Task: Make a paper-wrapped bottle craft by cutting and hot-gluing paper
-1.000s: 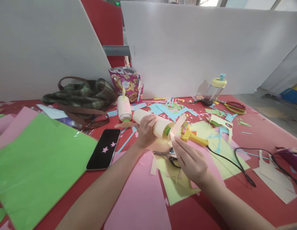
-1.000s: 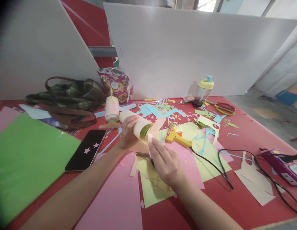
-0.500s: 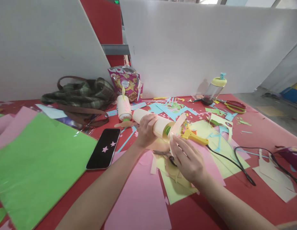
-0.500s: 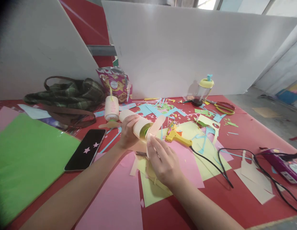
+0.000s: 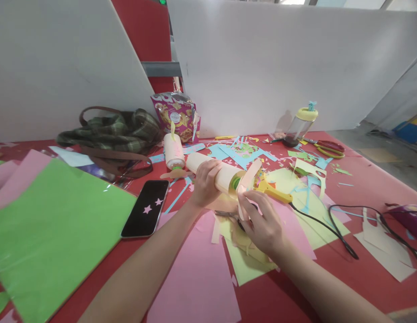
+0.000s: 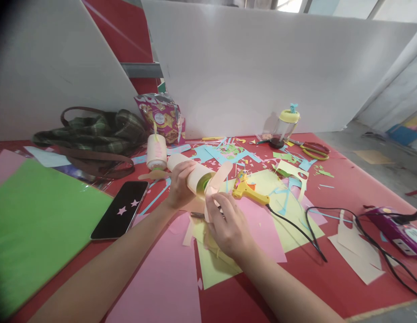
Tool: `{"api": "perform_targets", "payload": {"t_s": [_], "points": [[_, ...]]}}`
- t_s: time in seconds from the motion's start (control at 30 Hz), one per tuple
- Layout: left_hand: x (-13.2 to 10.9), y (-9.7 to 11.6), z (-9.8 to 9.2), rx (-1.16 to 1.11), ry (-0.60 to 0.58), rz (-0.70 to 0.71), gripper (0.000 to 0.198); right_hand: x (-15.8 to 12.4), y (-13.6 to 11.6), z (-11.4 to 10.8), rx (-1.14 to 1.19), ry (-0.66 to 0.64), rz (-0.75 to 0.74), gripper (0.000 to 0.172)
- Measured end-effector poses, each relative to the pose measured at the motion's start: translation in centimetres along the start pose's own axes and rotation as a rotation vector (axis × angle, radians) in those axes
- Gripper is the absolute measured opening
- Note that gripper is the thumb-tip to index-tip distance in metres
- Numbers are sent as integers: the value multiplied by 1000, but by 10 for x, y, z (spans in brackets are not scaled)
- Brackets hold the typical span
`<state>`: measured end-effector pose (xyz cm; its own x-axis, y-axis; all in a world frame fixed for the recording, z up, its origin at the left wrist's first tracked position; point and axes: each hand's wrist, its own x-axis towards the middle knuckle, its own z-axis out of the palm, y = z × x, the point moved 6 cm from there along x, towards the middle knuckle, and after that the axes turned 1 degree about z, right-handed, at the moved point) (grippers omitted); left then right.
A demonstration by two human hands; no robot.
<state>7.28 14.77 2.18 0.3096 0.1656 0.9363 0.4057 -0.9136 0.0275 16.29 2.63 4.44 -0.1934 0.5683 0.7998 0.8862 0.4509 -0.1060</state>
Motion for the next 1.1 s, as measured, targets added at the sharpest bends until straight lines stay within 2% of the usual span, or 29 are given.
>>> {"api": "perform_targets", "payload": {"t_s": [0.5,1.1], "points": [[-2,-2,1,3,-5,-43,39,0,1,3,58,-22,45,51],[0,-1,0,-23,-6,-23,48,1,-8,3,9,-25,15,51]]}}
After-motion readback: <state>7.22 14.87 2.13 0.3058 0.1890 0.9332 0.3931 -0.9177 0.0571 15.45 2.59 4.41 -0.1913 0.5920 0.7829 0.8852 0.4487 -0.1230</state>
